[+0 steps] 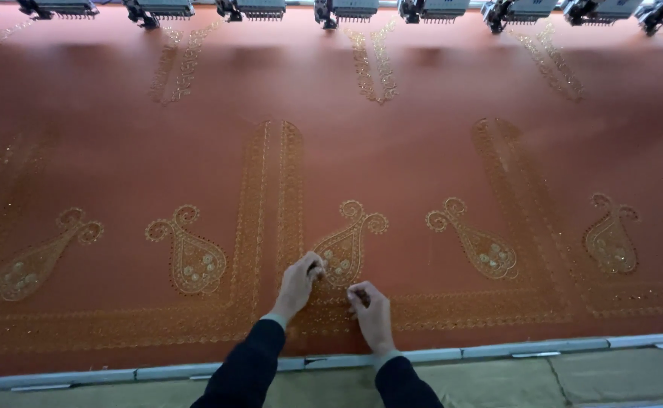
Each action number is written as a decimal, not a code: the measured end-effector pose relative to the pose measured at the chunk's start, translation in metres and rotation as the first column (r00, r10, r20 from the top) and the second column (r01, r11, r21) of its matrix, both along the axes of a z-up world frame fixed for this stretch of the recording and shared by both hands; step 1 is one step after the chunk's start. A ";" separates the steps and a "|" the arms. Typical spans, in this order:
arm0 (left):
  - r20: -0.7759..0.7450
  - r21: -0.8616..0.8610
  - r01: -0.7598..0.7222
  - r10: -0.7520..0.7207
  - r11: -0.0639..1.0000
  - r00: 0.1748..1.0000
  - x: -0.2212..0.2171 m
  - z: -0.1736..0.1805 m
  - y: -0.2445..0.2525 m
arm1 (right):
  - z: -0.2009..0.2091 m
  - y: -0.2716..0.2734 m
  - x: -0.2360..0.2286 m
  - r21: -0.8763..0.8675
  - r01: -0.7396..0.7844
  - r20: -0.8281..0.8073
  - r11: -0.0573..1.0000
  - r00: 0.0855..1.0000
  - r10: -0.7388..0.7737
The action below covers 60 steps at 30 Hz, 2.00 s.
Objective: Inspecting fabric on an industrial embroidery machine and manually adjusting the machine heads.
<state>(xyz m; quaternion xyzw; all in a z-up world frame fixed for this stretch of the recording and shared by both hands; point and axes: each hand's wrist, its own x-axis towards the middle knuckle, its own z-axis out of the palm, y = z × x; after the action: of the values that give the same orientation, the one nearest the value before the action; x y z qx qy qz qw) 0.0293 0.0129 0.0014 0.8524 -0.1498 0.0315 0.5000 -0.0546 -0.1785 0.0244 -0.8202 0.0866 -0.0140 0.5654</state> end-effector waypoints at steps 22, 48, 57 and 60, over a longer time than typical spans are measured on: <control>0.168 0.219 0.229 -0.269 0.948 0.948 -0.011 -0.021 -0.015 | 0.008 -0.001 -0.005 0.041 0.008 -0.020 0.999 1.000 -0.008; 0.455 0.634 -0.385 0.079 0.670 0.887 0.030 -0.023 0.042 | 0.007 -0.007 -0.005 0.239 -0.010 -0.052 0.971 0.998 0.023; 0.128 0.233 -0.251 0.226 0.939 0.966 0.002 -0.026 -0.050 | -0.014 -0.037 -0.006 -0.003 -0.096 0.004 0.995 0.995 0.096; 0.039 0.193 -0.396 0.396 0.898 0.917 0.003 -0.016 -0.078 | -0.014 -0.077 -0.001 -0.124 -0.087 0.024 0.988 0.996 0.090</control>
<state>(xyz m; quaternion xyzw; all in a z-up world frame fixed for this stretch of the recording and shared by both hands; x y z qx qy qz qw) 0.0318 -0.0655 -0.0145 0.9103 0.0245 0.1167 0.3963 -0.0552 -0.2558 0.0105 -0.8562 0.0409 -0.0062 0.5150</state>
